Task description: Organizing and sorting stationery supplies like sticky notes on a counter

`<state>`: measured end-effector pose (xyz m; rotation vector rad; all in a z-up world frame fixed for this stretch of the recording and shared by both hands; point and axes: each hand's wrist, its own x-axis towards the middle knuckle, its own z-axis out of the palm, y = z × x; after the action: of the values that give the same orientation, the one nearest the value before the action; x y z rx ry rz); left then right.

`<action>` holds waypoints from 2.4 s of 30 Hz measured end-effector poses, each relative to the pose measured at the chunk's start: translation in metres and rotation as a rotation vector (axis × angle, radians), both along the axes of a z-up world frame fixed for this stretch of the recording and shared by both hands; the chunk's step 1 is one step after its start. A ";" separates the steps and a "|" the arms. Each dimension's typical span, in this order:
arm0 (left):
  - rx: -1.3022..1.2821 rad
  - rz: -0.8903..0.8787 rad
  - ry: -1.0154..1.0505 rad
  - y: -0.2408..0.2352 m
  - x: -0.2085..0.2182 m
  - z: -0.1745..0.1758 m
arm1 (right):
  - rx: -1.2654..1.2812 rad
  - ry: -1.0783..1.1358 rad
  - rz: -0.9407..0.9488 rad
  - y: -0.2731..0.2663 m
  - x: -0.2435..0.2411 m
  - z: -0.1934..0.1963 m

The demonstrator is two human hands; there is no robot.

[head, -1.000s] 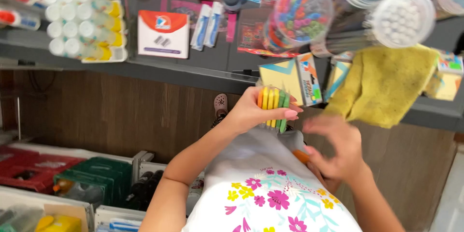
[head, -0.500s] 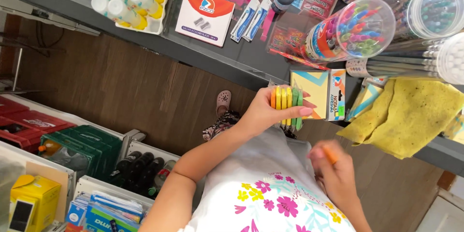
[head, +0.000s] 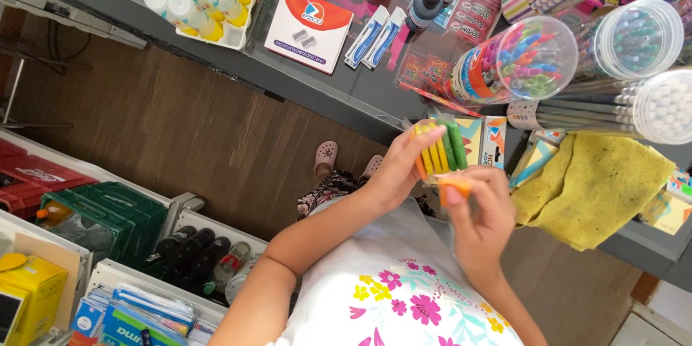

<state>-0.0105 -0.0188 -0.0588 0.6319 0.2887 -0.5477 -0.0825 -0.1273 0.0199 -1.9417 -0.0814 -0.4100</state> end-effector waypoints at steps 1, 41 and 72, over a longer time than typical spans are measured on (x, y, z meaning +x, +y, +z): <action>-0.001 0.002 0.001 -0.001 -0.002 -0.003 | -0.001 0.001 0.002 0.003 0.005 0.002; -0.112 0.078 -0.036 0.043 0.007 0.051 | -0.666 -0.302 -0.318 0.080 0.069 -0.016; 0.025 0.208 0.277 0.136 0.060 0.023 | -0.757 -0.073 0.002 0.111 0.221 0.003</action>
<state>0.0496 0.1176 -0.0358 0.5417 0.6162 -0.4317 0.1389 -0.0164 0.0234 -2.6676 -0.3238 -0.4929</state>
